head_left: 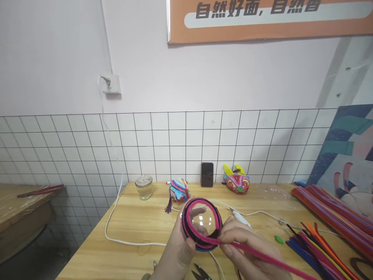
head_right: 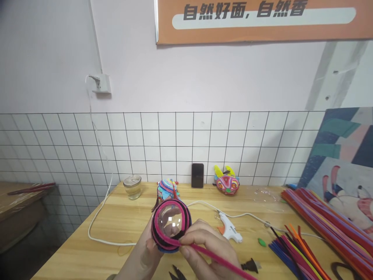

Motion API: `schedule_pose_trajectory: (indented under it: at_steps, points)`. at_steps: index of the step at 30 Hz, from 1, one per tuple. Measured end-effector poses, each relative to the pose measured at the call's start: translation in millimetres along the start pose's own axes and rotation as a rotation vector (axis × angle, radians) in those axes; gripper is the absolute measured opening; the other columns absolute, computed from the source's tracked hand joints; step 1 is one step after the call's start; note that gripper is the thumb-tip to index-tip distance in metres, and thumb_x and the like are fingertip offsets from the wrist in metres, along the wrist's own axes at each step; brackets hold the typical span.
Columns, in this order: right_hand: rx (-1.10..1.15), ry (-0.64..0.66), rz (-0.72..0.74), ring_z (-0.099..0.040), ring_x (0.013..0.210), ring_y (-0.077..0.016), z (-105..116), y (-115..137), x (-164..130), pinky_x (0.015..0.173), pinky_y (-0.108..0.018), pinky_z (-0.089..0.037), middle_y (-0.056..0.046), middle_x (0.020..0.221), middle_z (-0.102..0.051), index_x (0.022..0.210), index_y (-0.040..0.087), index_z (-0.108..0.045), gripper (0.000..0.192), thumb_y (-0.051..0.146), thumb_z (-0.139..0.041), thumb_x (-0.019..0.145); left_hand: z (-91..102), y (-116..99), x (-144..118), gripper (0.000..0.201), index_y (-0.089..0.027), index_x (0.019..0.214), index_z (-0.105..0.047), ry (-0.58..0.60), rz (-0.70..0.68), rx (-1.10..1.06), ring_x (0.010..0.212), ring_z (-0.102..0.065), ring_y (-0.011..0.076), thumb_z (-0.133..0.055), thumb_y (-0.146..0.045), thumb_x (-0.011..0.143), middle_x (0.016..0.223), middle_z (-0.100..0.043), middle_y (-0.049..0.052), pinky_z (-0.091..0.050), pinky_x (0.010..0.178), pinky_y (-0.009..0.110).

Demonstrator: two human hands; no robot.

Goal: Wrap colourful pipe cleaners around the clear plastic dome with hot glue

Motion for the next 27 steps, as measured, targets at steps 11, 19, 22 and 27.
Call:
schedule_pose_trajectory:
  at_steps: [11, 19, 22, 27]
  points:
    - [0.031, -0.027, -0.059, -0.065, 0.07, -0.0141, -7.9, -20.0, -4.2, 0.067, -0.021, -0.053, 0.004, 0.077, -0.068, 0.098, 0.032, -0.065, 0.026, 0.012, -0.064, 0.081, 12.0, -1.2, 1.0, 0.065, -0.023, 0.113, -0.057, -0.103, 0.004, -0.008, 0.078, -0.058, 0.0211, -0.078, -0.054, 0.061, 0.085, -0.064, 0.004, -0.043, 0.073, 0.031]
    - [-0.406, 0.418, -0.459, -0.066, 0.076, -0.0169, -43.3, -93.4, -27.8, 0.07, -0.026, -0.051, -0.004, 0.083, -0.07, 0.093, 0.018, -0.065, 0.024, 0.009, -0.049, 0.078, 37.4, -39.5, 8.9, 0.062, -0.023, 0.116, -0.055, -0.185, -0.057, -0.008, 0.107, -0.055, 0.0269, -0.078, -0.048, 0.065, 0.108, -0.064, 0.007, -0.037, 0.098, 0.043]
    - [-0.47, 0.546, -0.423, -0.067, 0.082, -0.0155, -66.2, -95.0, -43.5, 0.072, -0.022, -0.05, -0.001, 0.086, -0.072, 0.091, 0.021, -0.066, 0.025, 0.008, -0.051, 0.075, 42.0, -57.6, 9.5, 0.062, -0.023, 0.118, -0.055, -0.193, -0.111, -0.014, 0.111, -0.055, 0.028, -0.078, -0.047, 0.065, 0.113, -0.063, 0.008, -0.036, 0.102, 0.045]
    - [-0.616, 0.752, -0.184, -0.071, 0.078, -0.0223, -137.6, -103.1, -88.4, 0.064, -0.024, -0.051, -0.001, 0.087, -0.076, 0.096, 0.027, -0.069, 0.038, 0.012, -0.074, 0.062, 39.4, -76.5, 6.7, 0.064, -0.022, 0.121, -0.056, -0.132, -0.192, -0.005, 0.117, -0.051, 0.0302, -0.076, -0.05, 0.067, 0.119, -0.061, 0.009, -0.036, 0.103, 0.045]
Point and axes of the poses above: each hand's wrist, its own x-axis towards the middle knuckle, its own z-axis out of the back of the hand, y = z × x, the point moved 10 cm from there along x, towards the middle knuckle
